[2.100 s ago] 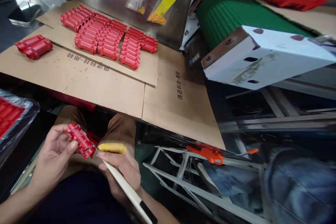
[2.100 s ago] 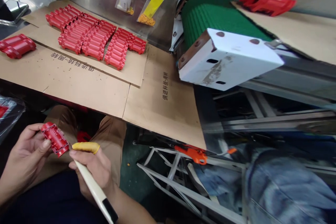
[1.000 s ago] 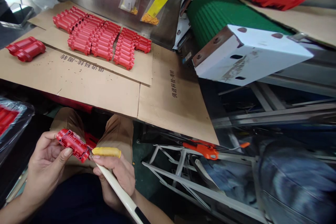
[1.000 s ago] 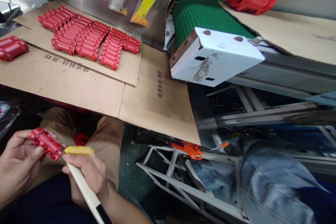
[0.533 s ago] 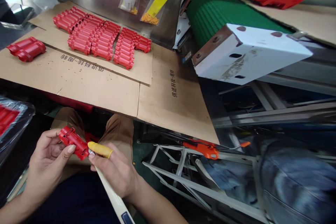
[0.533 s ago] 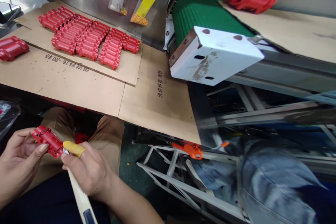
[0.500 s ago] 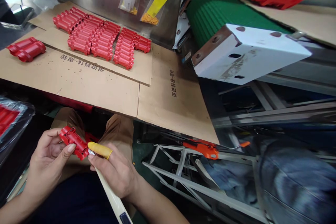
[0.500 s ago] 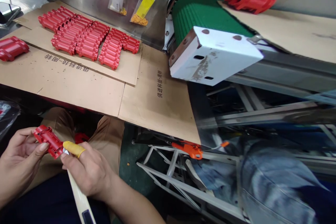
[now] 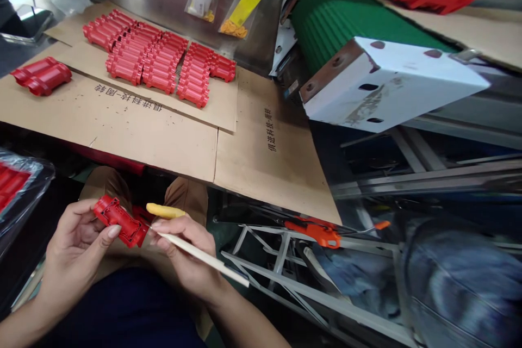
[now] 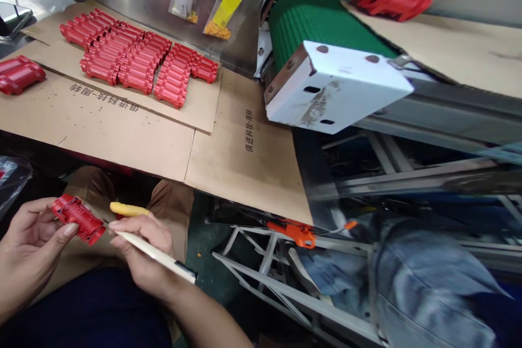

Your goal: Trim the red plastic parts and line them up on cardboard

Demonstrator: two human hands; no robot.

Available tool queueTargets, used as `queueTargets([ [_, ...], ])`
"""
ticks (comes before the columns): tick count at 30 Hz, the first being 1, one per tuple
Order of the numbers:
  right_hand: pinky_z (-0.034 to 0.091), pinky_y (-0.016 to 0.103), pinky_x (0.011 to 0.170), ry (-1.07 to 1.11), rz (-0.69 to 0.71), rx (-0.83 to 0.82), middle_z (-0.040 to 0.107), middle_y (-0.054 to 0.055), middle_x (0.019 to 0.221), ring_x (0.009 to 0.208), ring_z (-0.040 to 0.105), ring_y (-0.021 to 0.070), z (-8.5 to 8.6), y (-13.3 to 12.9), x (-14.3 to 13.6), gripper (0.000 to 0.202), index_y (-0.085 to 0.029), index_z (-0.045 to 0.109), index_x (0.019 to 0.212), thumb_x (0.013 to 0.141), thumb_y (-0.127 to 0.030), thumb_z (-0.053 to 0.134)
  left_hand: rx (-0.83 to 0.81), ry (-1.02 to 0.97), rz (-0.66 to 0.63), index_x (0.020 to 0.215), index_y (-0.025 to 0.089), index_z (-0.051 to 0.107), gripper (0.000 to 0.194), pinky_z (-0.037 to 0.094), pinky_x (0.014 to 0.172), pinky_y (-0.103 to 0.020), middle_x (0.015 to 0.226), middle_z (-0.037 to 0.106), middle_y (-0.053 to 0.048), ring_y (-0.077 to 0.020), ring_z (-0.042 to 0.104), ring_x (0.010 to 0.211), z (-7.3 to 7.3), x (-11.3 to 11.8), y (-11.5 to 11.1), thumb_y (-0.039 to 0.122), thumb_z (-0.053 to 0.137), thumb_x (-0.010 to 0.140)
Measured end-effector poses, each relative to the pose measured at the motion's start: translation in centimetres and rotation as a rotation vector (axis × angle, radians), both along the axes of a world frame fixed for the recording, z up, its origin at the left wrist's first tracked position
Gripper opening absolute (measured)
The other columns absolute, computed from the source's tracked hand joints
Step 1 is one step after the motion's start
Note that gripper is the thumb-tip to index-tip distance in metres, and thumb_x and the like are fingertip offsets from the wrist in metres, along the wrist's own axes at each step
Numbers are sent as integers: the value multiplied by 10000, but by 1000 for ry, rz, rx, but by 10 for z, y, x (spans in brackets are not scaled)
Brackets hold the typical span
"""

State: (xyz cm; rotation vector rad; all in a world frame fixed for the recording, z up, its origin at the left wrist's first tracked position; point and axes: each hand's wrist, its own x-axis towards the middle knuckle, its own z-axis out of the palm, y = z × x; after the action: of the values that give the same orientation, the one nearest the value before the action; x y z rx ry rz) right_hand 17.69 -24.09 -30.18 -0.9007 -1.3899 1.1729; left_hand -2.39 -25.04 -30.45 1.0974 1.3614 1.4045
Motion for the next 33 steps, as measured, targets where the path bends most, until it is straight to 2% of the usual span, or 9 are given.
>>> queueTargets([
  [2,649,324,887,-129,-28,163,822,92,1040,1002,771,196,3,-1,2,126,-212,773,1112,994,-237,737,-52,-68,11,1109,281,690,283,629,752,-138,1012,794,23,-118,761,818,-2,-2,2,282,845,872],
  [5,647,307,883,-208,-36,296,814,104,1079,1016,761,191,4,-4,2,214,-191,749,1193,989,-145,706,-98,-161,-3,1111,282,682,288,643,762,-172,1001,793,18,-135,762,824,-3,-3,4,306,847,876],
  [14,657,317,873,-247,-34,327,817,95,1073,1006,764,195,3,-6,2,232,-180,734,1206,982,-129,710,-88,-201,-12,1088,286,691,275,649,738,-184,962,795,10,-150,766,801,2,-1,4,309,855,869],
  [20,659,319,909,-278,0,326,809,95,1053,1026,768,201,-1,-3,4,163,-160,702,1159,999,-143,682,-95,-159,-11,1105,272,688,319,653,758,-190,991,795,-2,-155,771,816,-2,-3,2,296,873,846],
  [22,671,327,887,-334,24,422,797,106,1029,1009,768,210,-1,1,5,160,-145,676,1174,1017,-132,650,-108,-156,-13,1102,264,688,318,649,773,-180,999,793,-1,-147,772,830,-4,-3,2,292,876,846],
  [25,680,346,761,-538,51,651,769,159,1016,901,744,231,1,5,6,192,-97,665,1210,1026,-96,610,-120,-164,-24,1102,258,684,292,643,788,-172,980,786,3,-135,767,833,-5,-1,4,300,858,870],
  [27,673,358,699,-643,67,719,759,177,1026,843,717,232,1,5,7,225,-88,664,1240,1027,-86,591,-134,-164,-35,1109,256,679,280,644,778,-174,958,781,2,-132,763,817,-4,0,5,316,841,890],
  [30,686,353,760,-576,45,672,759,157,1073,898,727,220,-4,3,5,246,-130,656,1274,1037,-107,596,-139,-151,-45,1112,250,676,271,653,752,-185,953,782,-6,-136,767,800,-2,0,5,324,828,901],
  [33,677,357,876,-344,-3,483,783,122,1054,1030,756,224,-11,2,2,189,-161,676,1211,1034,-135,614,-98,-90,-50,1113,252,681,264,658,752,-188,974,789,-5,-137,779,808,0,-2,3,283,829,896],
])
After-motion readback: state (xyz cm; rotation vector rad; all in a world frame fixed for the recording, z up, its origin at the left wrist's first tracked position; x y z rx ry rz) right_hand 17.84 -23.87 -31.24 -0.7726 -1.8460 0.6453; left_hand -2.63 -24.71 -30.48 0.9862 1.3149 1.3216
